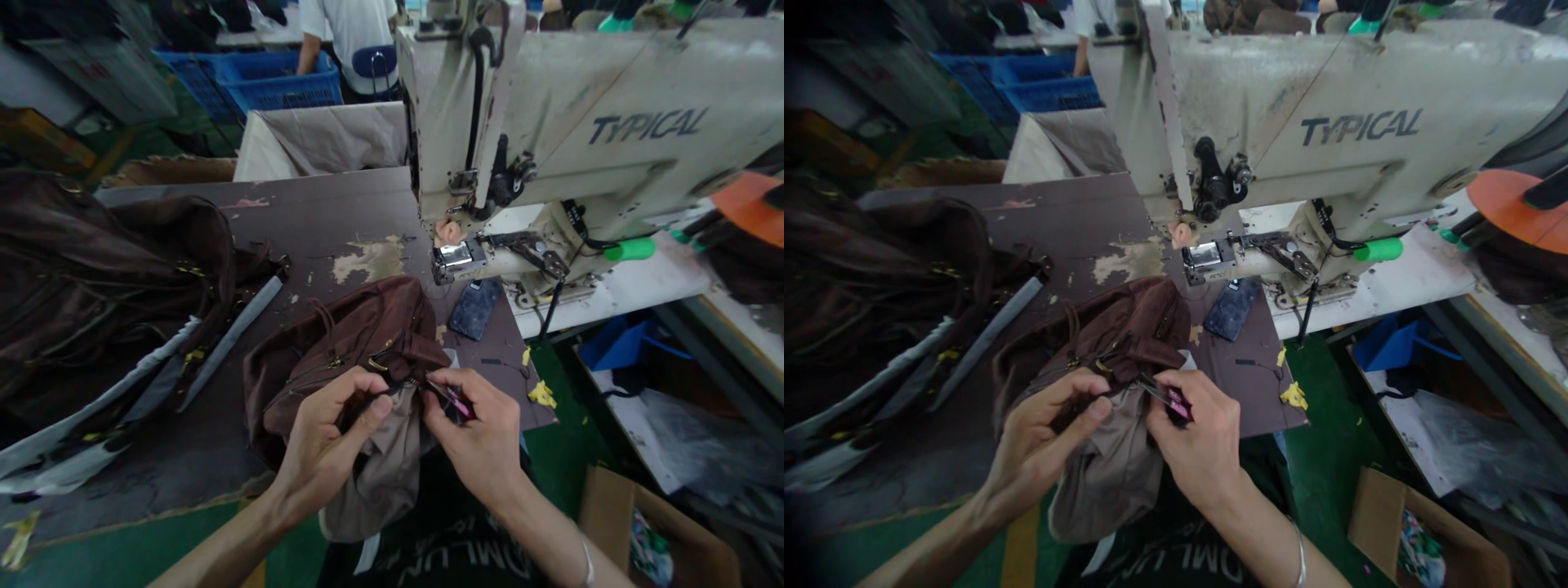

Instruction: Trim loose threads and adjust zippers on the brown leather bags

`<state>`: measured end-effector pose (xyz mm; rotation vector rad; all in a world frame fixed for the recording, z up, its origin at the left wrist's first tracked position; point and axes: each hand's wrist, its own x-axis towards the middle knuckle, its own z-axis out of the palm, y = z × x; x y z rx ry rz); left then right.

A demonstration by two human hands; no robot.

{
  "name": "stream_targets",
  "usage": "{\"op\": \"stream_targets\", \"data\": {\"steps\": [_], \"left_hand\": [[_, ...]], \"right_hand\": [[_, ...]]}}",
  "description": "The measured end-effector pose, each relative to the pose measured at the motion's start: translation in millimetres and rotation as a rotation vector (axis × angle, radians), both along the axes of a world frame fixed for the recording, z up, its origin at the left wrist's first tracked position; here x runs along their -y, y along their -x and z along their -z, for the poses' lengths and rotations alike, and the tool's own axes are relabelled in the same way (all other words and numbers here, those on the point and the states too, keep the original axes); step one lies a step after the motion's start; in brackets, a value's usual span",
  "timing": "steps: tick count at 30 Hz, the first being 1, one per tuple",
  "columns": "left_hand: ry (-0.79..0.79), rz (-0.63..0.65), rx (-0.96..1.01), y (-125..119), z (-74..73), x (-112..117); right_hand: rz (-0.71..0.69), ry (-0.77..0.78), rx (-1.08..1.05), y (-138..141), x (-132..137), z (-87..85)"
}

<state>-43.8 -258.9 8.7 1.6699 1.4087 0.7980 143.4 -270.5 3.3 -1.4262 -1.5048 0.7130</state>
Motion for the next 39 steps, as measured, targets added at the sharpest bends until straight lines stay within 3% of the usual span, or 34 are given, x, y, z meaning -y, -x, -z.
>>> {"op": "stream_targets", "data": {"steps": [5,12,16,19,21,28,33,35,39], "left_hand": [[0.128,-0.040,0.117,3,4.1,-3],[0.063,-0.031,0.083,4,4.3,0],[0.044,-0.016,0.099,1,2.1,1],[0.062,-0.003,0.138,-1,1.9,0],[0.070,0.005,0.146,-1,2.8,0],[0.062,-0.013,0.095,-2,2.5,-2],[0.101,-0.125,0.159,-1,4.1,-12],[0.153,-0.115,0.193,0,5.1,-14],[0.272,-0.093,0.294,3,5.7,-12]], "right_hand": [[0.006,0.079,-0.051,-3,-2,0.0],[-0.132,0.013,0.006,-9,-4,-15.1],[-0.291,-0.085,0.224,-11,-4,-13.1],[-0.273,-0.192,0.430,-10,-6,-6.6],[-0.259,-0.228,0.460,-8,-9,-3.0],[-0.332,0.028,0.171,-2,-5,-10.2],[-0.635,0.166,-0.032,4,12,-28.8],[-0.610,0.248,-0.083,2,11,-32.1],[-0.303,0.268,-0.034,-8,-3,-24.8]]}}
